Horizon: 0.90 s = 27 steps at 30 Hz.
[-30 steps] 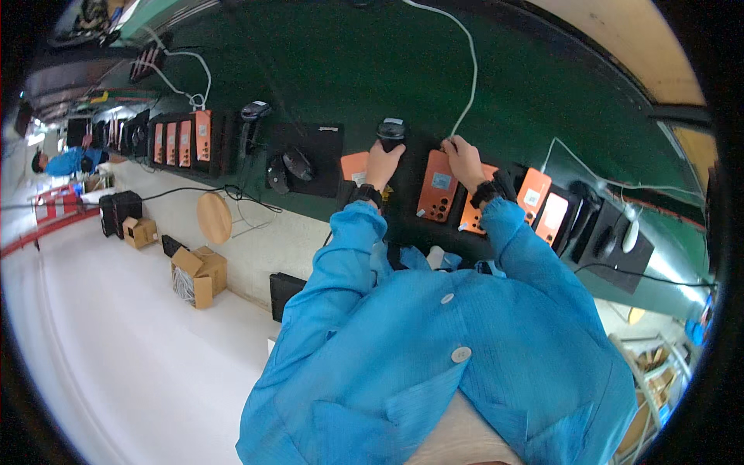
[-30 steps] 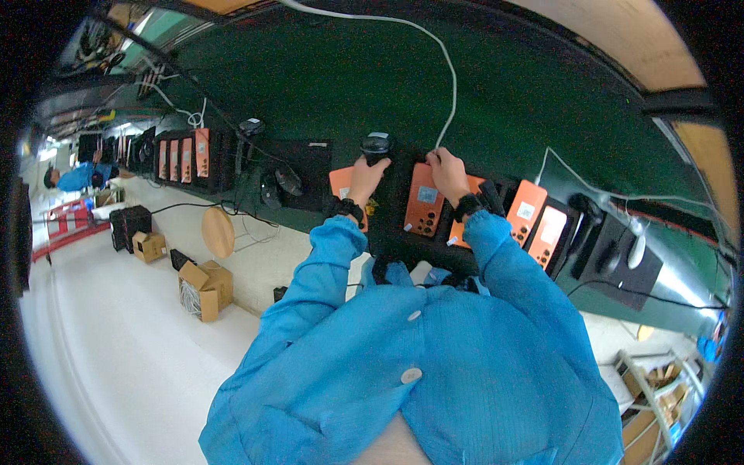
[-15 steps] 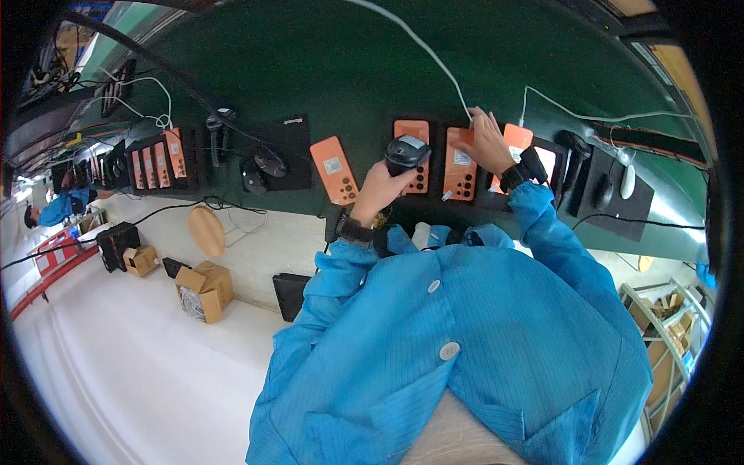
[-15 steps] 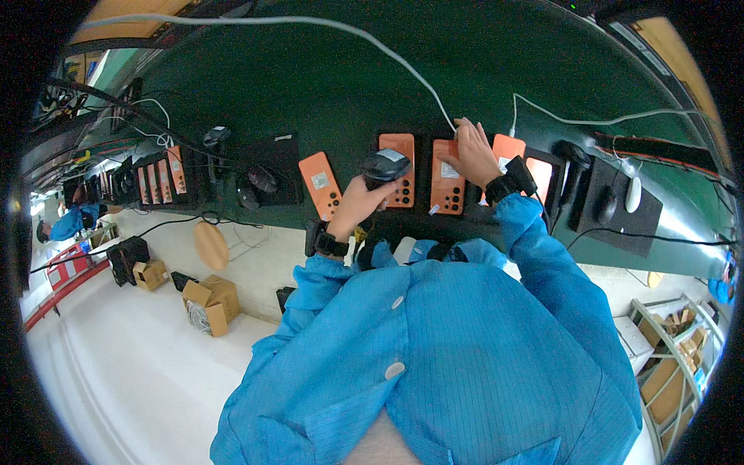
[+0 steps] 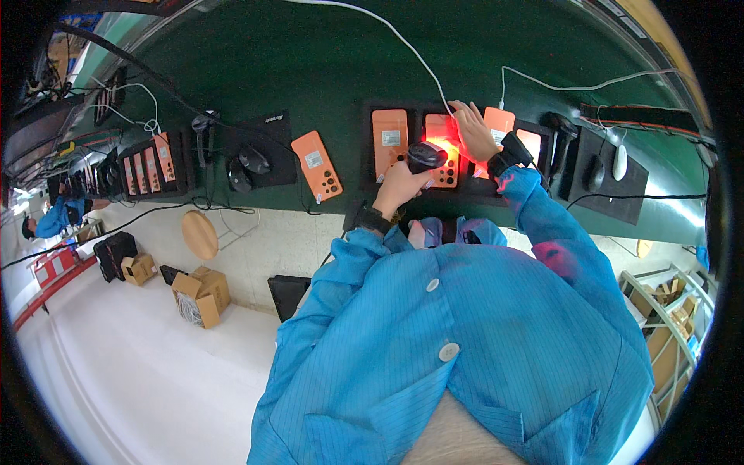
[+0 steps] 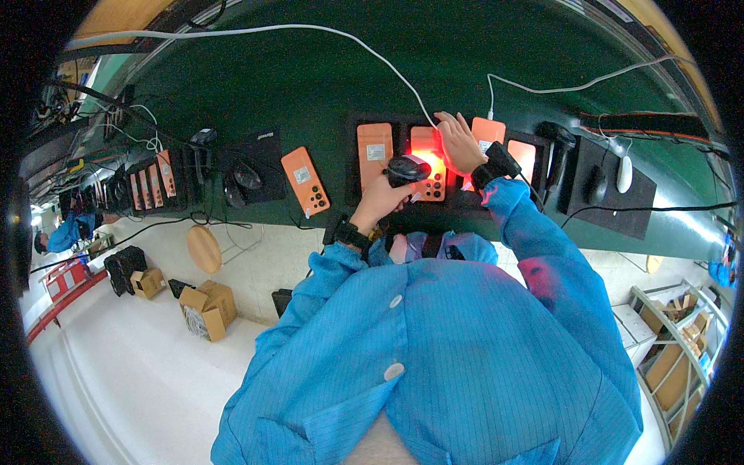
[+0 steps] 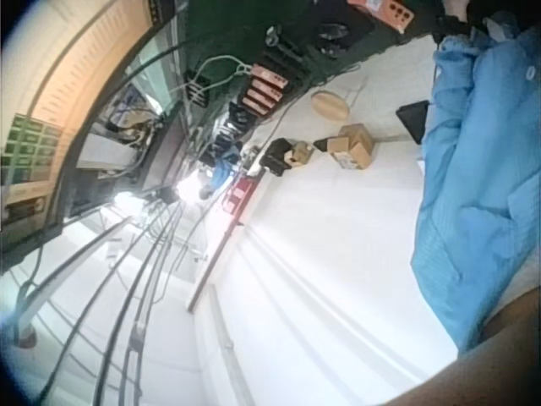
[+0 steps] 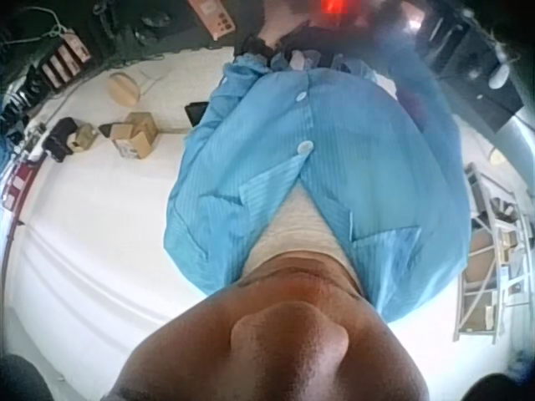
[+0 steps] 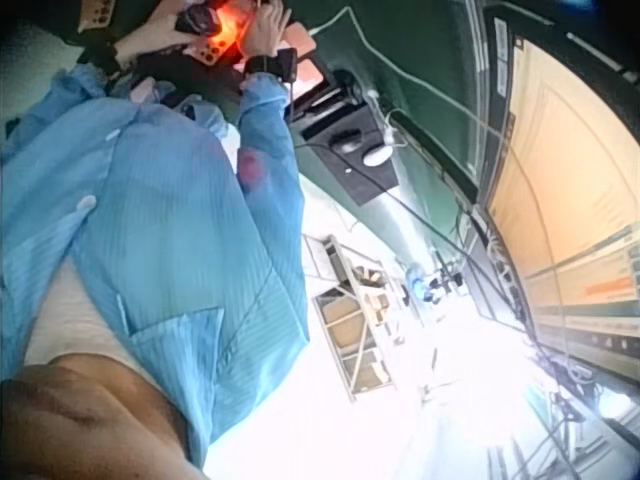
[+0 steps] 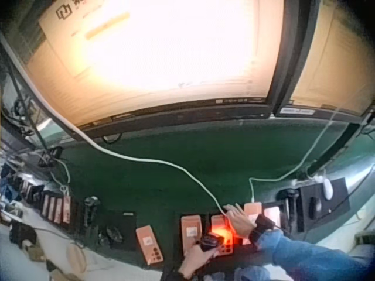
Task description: The recorder is scanning barcodes on mobile phones, plugging them into cables on a tray, and monitoring testing software on workstation monitors.
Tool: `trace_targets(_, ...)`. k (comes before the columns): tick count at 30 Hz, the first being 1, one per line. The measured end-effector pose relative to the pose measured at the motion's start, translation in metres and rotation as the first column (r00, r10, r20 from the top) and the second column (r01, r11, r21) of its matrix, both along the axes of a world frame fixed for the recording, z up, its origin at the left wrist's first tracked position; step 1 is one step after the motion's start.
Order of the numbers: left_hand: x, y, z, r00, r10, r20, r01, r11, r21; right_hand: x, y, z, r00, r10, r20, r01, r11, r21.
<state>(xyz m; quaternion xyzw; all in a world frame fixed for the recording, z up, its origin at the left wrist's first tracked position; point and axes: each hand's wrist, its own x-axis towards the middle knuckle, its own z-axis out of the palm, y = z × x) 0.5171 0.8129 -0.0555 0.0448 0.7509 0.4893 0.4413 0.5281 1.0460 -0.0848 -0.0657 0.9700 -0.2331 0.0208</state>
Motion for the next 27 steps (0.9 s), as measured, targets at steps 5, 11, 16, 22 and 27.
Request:
trace_targets(5,0.000,0.018,-0.002,0.995,0.078,-0.063,-0.080,0.997,-0.021,-0.001,0.003,-0.005,0.999,0.044,0.015,-0.045,0.989,0.141)
trace_targets(11,-0.013,0.016,0.003,0.952,0.033,0.306,-0.052,0.997,0.056,0.001,0.003,-0.006,0.999,0.039,-0.021,-0.038,0.998,0.049)
trace_targets(16,-0.022,0.010,0.012,0.942,0.064,0.328,-0.095,0.992,0.079,0.000,0.000,-0.012,0.997,0.009,-0.071,-0.009,1.000,0.002)
trace_targets(22,-0.037,0.002,0.024,0.931,0.052,0.360,-0.080,0.995,0.064,-0.001,0.000,-0.010,0.994,0.033,-0.102,-0.024,0.996,0.086)
trace_targets(27,-0.042,0.001,0.031,0.912,0.026,0.410,-0.059,0.996,0.068,0.000,-0.005,0.004,0.999,-0.044,0.013,0.044,0.999,-0.023)
